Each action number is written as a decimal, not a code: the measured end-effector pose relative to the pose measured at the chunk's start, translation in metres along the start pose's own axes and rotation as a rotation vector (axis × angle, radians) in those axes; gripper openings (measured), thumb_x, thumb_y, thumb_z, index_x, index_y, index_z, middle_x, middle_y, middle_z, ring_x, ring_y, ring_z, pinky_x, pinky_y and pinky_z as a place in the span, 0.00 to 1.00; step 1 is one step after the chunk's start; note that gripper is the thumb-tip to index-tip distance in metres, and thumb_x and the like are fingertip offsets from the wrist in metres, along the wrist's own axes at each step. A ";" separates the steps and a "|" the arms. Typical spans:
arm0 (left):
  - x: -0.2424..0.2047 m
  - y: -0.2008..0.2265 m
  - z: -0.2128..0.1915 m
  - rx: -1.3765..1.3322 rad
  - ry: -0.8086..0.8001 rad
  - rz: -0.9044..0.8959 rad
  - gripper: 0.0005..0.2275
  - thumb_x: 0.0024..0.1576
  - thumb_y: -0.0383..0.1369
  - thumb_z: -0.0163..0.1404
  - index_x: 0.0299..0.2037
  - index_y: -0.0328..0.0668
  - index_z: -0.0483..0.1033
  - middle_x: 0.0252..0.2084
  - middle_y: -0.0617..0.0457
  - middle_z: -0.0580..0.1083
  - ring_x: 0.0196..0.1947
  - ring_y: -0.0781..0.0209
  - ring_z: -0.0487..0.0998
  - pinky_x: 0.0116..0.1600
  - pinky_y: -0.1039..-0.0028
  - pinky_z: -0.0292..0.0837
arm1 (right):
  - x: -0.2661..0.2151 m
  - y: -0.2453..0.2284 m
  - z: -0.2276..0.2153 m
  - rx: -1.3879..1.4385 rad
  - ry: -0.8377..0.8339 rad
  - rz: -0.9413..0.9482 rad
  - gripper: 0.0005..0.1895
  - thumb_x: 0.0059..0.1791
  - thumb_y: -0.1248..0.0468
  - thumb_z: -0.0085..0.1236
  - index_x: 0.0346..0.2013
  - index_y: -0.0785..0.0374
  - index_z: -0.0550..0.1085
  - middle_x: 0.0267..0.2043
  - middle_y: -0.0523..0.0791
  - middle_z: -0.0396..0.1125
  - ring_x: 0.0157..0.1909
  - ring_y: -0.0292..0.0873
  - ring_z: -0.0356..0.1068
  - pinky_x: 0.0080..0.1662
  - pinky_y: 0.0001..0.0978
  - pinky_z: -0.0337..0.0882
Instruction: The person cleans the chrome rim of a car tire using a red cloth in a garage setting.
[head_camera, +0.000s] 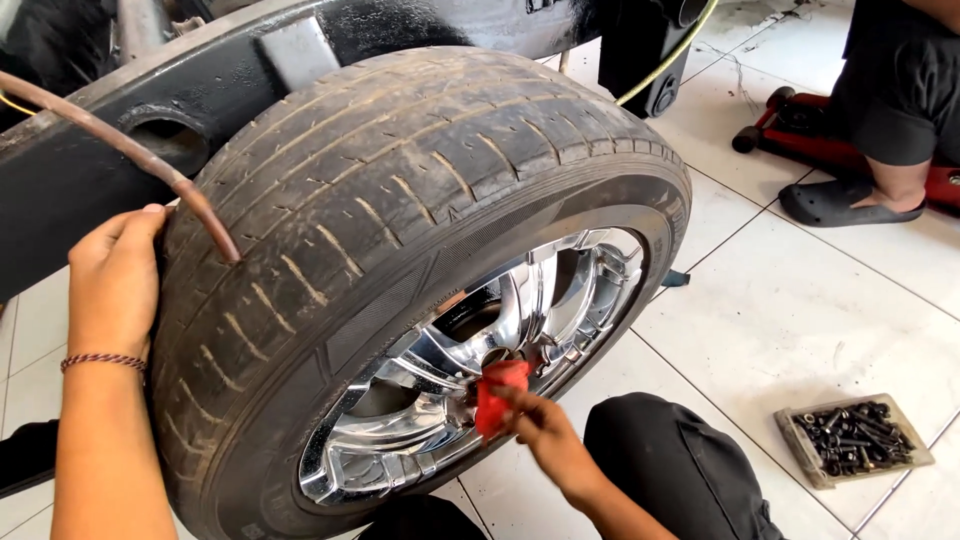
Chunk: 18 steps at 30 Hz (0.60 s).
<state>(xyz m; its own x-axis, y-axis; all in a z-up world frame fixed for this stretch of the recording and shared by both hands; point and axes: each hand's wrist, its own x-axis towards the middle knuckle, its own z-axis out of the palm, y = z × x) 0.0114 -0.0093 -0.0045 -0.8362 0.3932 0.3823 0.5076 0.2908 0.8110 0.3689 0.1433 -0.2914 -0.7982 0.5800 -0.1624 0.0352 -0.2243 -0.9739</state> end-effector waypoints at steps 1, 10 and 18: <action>0.000 0.003 0.001 0.004 0.001 -0.001 0.15 0.66 0.39 0.50 0.47 0.32 0.80 0.38 0.59 0.76 0.38 0.72 0.72 0.46 0.79 0.66 | -0.002 -0.026 -0.002 0.122 0.079 0.202 0.17 0.53 0.62 0.53 0.55 0.61 0.77 0.42 0.46 0.75 0.44 0.38 0.70 0.50 0.32 0.68; 0.002 0.001 0.001 0.039 0.003 0.024 0.15 0.66 0.39 0.50 0.49 0.32 0.80 0.38 0.60 0.75 0.39 0.73 0.71 0.46 0.80 0.65 | -0.007 -0.070 -0.001 -0.335 0.331 -0.564 0.25 0.50 0.69 0.55 0.63 0.67 0.70 0.56 0.48 0.70 0.57 0.38 0.69 0.56 0.32 0.65; 0.000 0.001 0.001 0.021 0.005 -0.015 0.15 0.66 0.40 0.51 0.47 0.32 0.80 0.36 0.61 0.73 0.36 0.73 0.69 0.43 0.79 0.63 | 0.017 -0.021 0.003 -0.028 0.326 -0.281 0.24 0.52 0.70 0.52 0.64 0.62 0.69 0.61 0.46 0.71 0.55 0.42 0.71 0.53 0.32 0.71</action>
<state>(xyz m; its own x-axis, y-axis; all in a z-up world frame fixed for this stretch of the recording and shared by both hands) 0.0122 -0.0081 -0.0037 -0.8447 0.3842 0.3727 0.4994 0.3149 0.8071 0.3531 0.1553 -0.2733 -0.5474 0.8338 0.0721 -0.1365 -0.0040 -0.9906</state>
